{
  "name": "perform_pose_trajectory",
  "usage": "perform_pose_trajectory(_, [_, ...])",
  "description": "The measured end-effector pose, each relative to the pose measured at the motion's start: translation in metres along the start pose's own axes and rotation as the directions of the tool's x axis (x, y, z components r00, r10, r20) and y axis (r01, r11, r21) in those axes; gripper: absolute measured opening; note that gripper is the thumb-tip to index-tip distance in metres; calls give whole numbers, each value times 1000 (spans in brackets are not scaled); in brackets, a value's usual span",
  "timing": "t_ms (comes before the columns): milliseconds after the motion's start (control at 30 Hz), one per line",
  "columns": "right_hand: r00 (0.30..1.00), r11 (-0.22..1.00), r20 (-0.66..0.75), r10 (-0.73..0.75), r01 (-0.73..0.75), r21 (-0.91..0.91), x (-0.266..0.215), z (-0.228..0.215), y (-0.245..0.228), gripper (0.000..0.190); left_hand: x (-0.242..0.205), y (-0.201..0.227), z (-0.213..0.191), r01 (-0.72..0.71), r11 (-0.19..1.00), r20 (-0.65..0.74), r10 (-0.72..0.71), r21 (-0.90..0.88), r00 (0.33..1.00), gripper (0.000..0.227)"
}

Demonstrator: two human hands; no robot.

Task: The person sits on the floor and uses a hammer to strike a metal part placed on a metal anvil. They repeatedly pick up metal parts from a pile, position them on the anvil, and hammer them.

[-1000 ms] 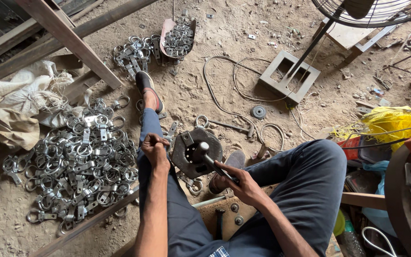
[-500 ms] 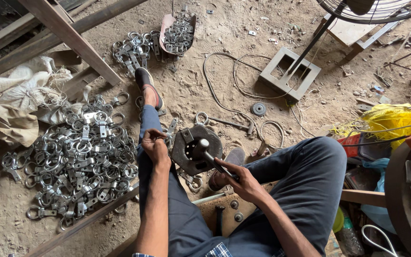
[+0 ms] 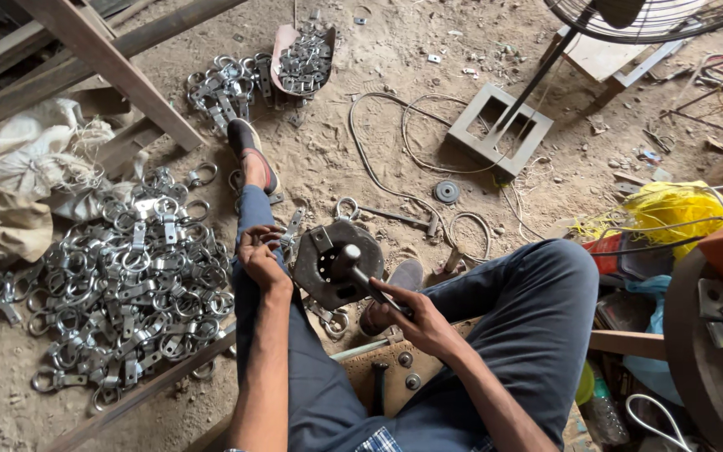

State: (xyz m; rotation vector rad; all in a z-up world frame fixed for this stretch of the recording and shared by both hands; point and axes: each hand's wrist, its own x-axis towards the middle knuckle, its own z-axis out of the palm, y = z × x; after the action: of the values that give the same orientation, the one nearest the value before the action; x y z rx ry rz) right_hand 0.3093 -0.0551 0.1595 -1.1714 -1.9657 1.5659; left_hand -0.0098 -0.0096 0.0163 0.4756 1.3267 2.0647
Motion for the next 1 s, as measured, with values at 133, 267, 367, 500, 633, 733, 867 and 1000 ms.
perform_pose_trajectory(133, [999, 999, 3, 33, -33, -25, 0, 0, 0, 52, -5, 14, 8, -11, 973, 116, -16, 232, 993, 39])
perform_pose_trajectory(267, [993, 993, 21, 118, -118, -6, 1, 1, 3, 53, -17, 35, 23, -9, 934, 464, -168, 357, 870, 56])
perform_pose_trajectory(367, [1000, 993, 2, -18, 18, 116, 3, 5, 6, 51, -21, 41, 23, -183, 882, 661, -175, 435, 729, 53])
perform_pose_trajectory(500, [998, 997, -2, -55, 55, -54, -1, 7, 2, 53, -27, 34, 19, -206, 880, 688, -170, 429, 705, 61])
perform_pose_trajectory(633, [992, 941, -50, -118, 95, -326, -3, 9, -17, 55, -25, 27, 20, -276, 843, 698, -152, 461, 700, 71])
perform_pose_trajectory(733, [979, 876, -67, -191, 139, -462, -2, 11, -29, 53, -24, 18, 19, -201, 837, 662, -231, 509, 713, 74])
perform_pose_trajectory(867, [956, 835, -134, -261, 154, -529, 8, 12, -36, 48, -19, 5, 16, -172, 840, 663, -263, 515, 701, 79])
perform_pose_trajectory(1000, [876, 807, -185, -445, 304, -506, 30, 10, -44, 42, -19, 4, 13, -191, 824, 664, -268, 533, 698, 77])
